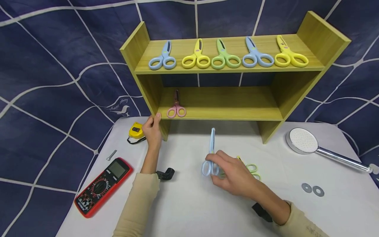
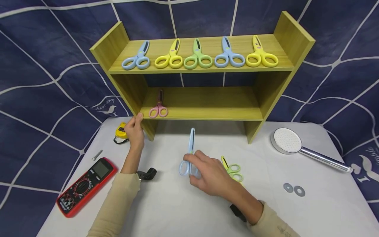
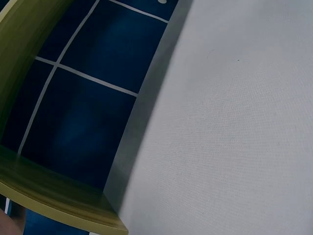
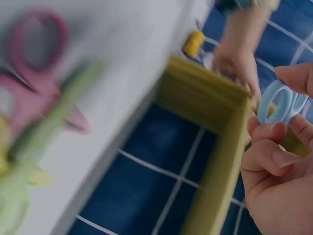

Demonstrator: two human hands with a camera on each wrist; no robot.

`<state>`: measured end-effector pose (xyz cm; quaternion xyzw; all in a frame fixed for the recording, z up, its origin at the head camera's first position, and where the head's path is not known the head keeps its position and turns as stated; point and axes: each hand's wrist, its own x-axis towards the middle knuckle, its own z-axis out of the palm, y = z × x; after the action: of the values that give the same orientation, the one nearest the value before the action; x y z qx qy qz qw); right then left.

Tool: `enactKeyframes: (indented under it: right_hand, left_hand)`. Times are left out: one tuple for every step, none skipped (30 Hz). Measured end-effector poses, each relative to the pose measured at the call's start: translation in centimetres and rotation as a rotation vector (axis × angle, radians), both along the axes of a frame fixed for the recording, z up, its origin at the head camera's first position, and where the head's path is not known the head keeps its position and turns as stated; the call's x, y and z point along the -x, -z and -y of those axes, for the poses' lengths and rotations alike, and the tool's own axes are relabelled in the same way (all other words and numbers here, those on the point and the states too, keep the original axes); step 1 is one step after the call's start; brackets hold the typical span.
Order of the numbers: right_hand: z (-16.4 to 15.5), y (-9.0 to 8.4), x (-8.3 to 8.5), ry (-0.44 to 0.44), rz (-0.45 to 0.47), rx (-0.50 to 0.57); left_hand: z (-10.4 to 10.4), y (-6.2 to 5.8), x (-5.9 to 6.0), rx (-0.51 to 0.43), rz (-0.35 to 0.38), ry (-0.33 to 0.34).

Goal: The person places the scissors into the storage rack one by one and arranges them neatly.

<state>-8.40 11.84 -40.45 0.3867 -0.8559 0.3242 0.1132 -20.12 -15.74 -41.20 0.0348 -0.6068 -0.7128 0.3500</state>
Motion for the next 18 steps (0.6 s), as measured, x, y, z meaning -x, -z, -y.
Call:
enactKeyframes:
  right_hand:
    - [-0.1,-0.5,0.4,0.009,0.004,0.012]
    - [-0.1,-1.0,0.8,0.02,0.004,0.018]
    - [-0.1,-1.3,1.3,0.032,0.002,0.016]
    - [-0.2,-1.6,1.7,0.043,-0.003,0.008]
    - [-0.2,-1.9,2.1,0.055,-0.014,0.0]
    - [-0.2,-2.0,2.5,0.066,-0.021,-0.01]
    - [-0.2,-2.1,2.8,0.076,-0.031,-0.022]
    - [-0.2,-2.2,3.1,0.09,-0.046,-0.034]
    - [-0.1,-2.3,3.3,0.103,-0.057,-0.042]
    - [0.0,-2.4,3.5,0.12,-0.067,-0.049]
    - [0.2,-2.6,3.6,0.139,-0.074,-0.051]
    - [0.3,-2.7,3.7,0.159,-0.081,-0.051]
    - [0.5,-2.9,3.8,0.18,-0.093,-0.049]
    - [0.7,-3.1,3.9,0.2,-0.106,-0.044]
    - [0.9,-3.3,4.0,0.218,-0.117,-0.037]
    - [1.1,-3.5,4.2,0.234,-0.13,-0.029]
    - [1.3,-3.6,4.3,0.246,-0.143,-0.02]
    - [1.5,-3.7,4.5,0.257,-0.158,-0.011]
  left_hand:
    - [0.0,0.0,0.0,0.0,-0.003,0.002]
    - [-0.1,0.0,0.0,-0.001,-0.005,0.003]
    - [-0.1,0.0,0.0,-0.002,-0.008,0.003]
    - [-0.1,0.0,0.0,-0.003,-0.013,0.004]
    - [-0.1,0.1,0.1,-0.003,-0.017,0.005]
    - [-0.1,0.1,0.1,0.001,-0.02,0.007]
    - [-0.1,0.1,0.1,0.002,-0.022,0.008]
    - [0.0,0.2,0.1,0.003,-0.02,0.009]
    - [0.0,0.2,0.2,0.006,-0.02,0.01]
    - [0.0,0.2,0.2,0.008,-0.018,0.012]
    - [-0.1,0.2,0.1,0.008,-0.015,0.012]
    - [-0.1,0.2,0.1,0.008,-0.014,0.01]
    - [-0.1,0.2,0.2,0.005,-0.015,0.009]
    - [-0.1,0.2,0.1,0.006,-0.015,0.007]
    - [-0.1,0.2,0.2,0.009,-0.019,0.006]
    - [-0.1,0.1,0.1,0.012,-0.021,0.005]
    - [-0.1,0.2,0.1,0.015,-0.024,0.004]
    - [0.0,0.2,0.1,0.017,-0.027,0.004]
